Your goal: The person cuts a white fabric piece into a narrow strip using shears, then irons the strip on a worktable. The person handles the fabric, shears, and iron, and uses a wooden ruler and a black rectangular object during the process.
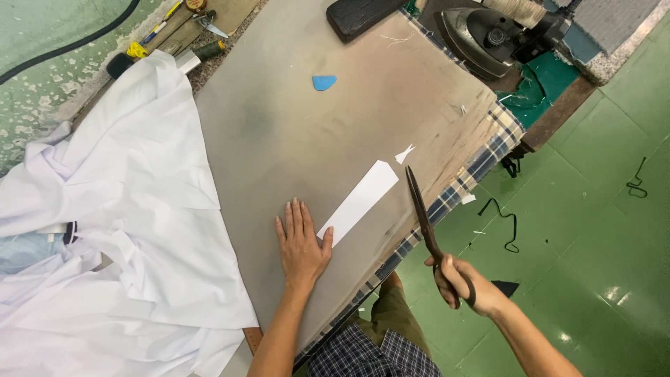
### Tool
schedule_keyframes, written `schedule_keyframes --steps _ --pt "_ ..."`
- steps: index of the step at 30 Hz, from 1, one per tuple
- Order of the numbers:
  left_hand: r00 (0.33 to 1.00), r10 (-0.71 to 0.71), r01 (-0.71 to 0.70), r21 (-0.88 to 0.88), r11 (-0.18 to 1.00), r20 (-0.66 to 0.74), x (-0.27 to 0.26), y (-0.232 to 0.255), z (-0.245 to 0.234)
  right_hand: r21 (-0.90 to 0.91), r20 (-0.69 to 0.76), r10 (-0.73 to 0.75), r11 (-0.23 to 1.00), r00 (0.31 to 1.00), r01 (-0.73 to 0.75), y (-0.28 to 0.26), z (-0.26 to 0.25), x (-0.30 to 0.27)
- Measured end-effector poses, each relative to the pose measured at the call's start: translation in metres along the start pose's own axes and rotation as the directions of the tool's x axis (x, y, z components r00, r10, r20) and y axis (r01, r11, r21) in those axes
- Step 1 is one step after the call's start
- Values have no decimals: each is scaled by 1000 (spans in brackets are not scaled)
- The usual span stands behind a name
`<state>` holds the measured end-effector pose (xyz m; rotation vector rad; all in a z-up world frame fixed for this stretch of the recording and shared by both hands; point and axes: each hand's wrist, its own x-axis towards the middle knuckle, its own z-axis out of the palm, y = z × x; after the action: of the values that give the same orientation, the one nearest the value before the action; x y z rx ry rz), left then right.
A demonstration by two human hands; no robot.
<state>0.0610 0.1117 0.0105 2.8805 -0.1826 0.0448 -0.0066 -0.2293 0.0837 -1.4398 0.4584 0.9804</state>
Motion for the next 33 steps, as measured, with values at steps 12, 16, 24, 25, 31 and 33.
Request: schedule_keyframes --steps 12,16,24,25,31,33 --pt "999 -19 19 8 1000 37 -2 0 2 -4 -144 -164 986 976 166 2 11 -21" --pt "1000 -18 18 12 1000 25 0 1 2 -165 142 -172 967 975 195 93 5 -26" --pt "999 -23 23 5 1000 49 -1 0 1 -122 147 49 992 988 -31 43 36 -28" --pt "998 -20 20 4 1000 57 0 0 1 -124 146 58 992 988 -40 37 38 -27" --pt "1000 -3 3 -9 1000 25 0 0 1 -137 121 78 989 990 -61 34 45 -19" --pt "999 -7 7 -1 1000 39 1 -1 1 -152 115 67 987 991 -49 33 45 -18"
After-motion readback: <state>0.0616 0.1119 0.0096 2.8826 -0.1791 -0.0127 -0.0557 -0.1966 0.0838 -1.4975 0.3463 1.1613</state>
